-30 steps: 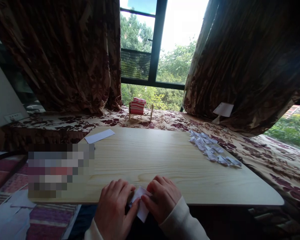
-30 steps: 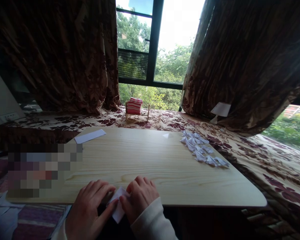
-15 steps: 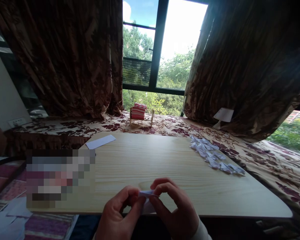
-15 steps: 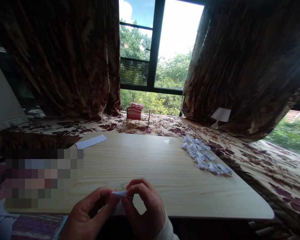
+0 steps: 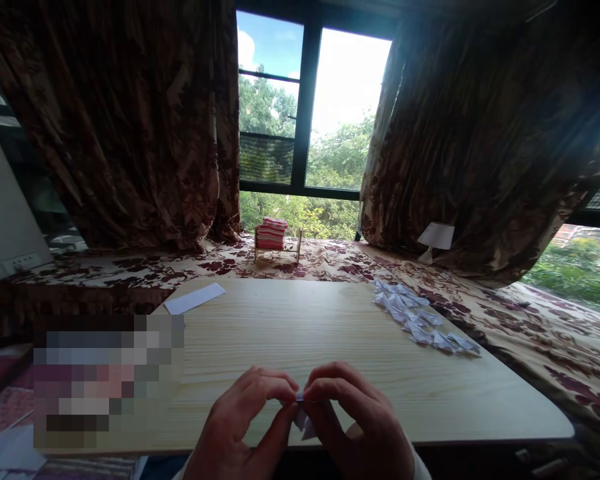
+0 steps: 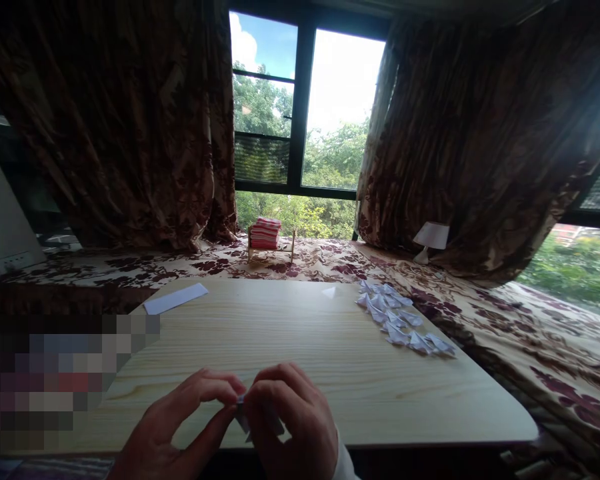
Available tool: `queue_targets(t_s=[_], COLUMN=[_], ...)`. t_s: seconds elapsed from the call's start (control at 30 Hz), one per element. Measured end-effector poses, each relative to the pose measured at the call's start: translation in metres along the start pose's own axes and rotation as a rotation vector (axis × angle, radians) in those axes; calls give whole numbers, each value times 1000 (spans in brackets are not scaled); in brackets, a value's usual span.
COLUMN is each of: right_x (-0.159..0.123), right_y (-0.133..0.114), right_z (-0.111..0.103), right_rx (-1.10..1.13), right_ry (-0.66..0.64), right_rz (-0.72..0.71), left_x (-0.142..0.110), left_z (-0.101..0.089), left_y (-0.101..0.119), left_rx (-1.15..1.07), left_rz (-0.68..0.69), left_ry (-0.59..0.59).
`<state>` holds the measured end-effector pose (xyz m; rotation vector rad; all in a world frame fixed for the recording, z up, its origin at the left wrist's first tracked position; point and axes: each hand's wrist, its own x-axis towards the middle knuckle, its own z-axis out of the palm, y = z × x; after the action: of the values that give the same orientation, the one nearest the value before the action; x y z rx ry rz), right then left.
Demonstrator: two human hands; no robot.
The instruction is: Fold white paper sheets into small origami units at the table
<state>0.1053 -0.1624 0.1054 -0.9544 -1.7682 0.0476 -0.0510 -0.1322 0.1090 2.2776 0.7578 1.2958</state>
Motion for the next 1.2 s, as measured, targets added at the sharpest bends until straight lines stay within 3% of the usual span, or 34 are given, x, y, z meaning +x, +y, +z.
queue_targets(t_s=[0.17,0.33,0.43,0.57,0.77,1.03,1.2], right_x=[-2,-5,-8,-16,-19,-7,-4], right_y=[6,4,4,10,15,7,4], right_z=[-3,-10,-1,15,16,10,3], right_rx=[-16,-96,-50,27,114,234,257], right_ry=[-24,210,303,268,272,259,147], right_rz=[21,65,149,283,296,285,272], left_x=[1,2,0,-2,0,5,6], left_z=[3,9,13,16,15,8,5], left_y=[-1,-13,-19,-16,-3,1,5], left_rx=[-31,-271,-378,-494,-531,-237,-128], left_rz=[-152,-491,-592,-660,-547,-216,-133], left_ry=[13,119,199,188,138,71,80])
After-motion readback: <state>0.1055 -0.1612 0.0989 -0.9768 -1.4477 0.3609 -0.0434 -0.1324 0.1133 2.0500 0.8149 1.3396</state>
